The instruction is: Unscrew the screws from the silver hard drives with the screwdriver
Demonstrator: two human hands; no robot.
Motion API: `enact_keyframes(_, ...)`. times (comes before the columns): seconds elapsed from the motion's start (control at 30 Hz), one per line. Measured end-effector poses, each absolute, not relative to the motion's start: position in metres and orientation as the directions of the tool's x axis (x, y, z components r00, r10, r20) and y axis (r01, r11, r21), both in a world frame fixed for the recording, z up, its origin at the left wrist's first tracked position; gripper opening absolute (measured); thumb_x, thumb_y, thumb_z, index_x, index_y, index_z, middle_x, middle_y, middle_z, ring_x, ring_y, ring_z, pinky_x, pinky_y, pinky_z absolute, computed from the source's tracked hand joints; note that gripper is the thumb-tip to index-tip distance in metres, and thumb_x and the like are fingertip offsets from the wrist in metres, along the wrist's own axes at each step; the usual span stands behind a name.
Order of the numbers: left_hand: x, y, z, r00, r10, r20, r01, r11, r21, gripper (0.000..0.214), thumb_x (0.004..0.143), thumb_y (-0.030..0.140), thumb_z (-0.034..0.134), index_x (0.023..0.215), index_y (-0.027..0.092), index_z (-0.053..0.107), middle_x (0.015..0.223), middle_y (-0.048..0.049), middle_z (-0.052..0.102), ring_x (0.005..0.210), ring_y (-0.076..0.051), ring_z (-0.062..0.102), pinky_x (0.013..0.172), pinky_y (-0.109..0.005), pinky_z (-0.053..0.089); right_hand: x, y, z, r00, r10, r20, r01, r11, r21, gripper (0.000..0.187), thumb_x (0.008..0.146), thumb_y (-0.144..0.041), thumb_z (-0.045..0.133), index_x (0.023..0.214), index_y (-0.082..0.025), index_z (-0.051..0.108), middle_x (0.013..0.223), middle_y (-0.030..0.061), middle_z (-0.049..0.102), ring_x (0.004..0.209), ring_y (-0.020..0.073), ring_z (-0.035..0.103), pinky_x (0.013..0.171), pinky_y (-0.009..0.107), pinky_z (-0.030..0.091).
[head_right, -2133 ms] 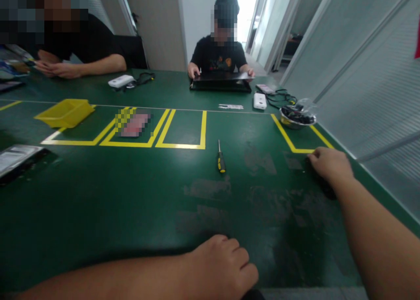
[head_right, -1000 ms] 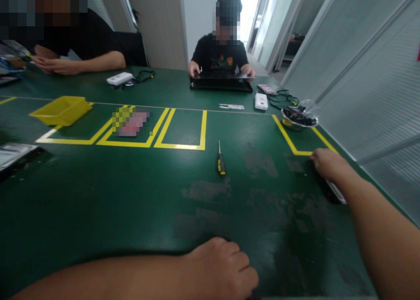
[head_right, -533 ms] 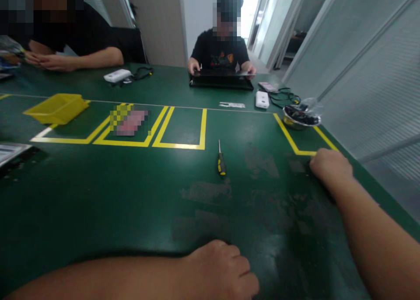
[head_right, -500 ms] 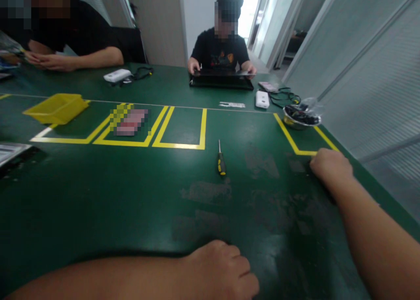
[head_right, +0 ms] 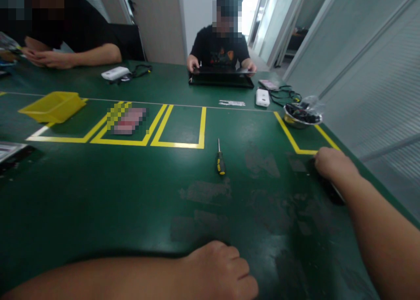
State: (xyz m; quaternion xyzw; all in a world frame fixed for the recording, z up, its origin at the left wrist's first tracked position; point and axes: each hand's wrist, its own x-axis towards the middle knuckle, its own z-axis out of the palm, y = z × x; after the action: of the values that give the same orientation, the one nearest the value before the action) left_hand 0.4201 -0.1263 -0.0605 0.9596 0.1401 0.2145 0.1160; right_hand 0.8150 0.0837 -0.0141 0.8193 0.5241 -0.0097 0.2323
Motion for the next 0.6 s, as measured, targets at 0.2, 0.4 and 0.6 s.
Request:
enact_keyframes(0.2, 0.418, -0.125, -0.059, 0.873, 0.311, 0.376, 0.212, -0.936, 0.281, 0.023, 0.088, 0.034, 0.067, 0.076, 0.019, 0.053, 0.070, 0.0004, 0.060, 0.057, -0.016, 0.055, 0.041, -0.030, 0.024, 0.825, 0.083, -0.014, 0.354, 0.899, -0.256, 0.896, -0.249, 0.367, 0.038, 0.095, -0.039, 0.060, 0.126, -0.017, 0.059, 0.127, 0.0099, 0.060, 0.109, 0.0211, 0.062, 0.091, 0.042, 0.055)
enact_keyframes(0.4, 0.417, -0.124, -0.059, 0.876, 0.299, 0.378, 0.203, -0.940, 0.273, 0.021, 0.090, 0.031, 0.064, 0.078, 0.018, 0.052, 0.071, 0.0001, 0.059, 0.059, -0.016, 0.056, 0.043, -0.030, 0.026, 0.837, 0.080, -0.020, 0.252, 0.949, -0.192, 0.918, -0.171, 0.358, 0.037, 0.095, -0.039, 0.060, 0.125, -0.017, 0.059, 0.125, 0.0094, 0.061, 0.107, 0.0208, 0.063, 0.091, 0.043, 0.055)
enact_keyframes(0.6, 0.415, -0.125, -0.061, 0.880, 0.292, 0.376, 0.201, -0.944, 0.264, 0.020, 0.092, 0.029, 0.062, 0.081, 0.018, 0.050, 0.073, 0.0005, 0.058, 0.063, -0.016, 0.056, 0.044, -0.030, 0.027, 0.842, 0.081, -0.022, 0.166, 0.978, -0.124, 0.927, -0.112, 0.357, 0.024, 0.096, -0.027, 0.051, 0.105, -0.011, 0.066, 0.108, 0.0141, 0.068, 0.102, 0.0239, 0.065, 0.090, 0.037, 0.053)
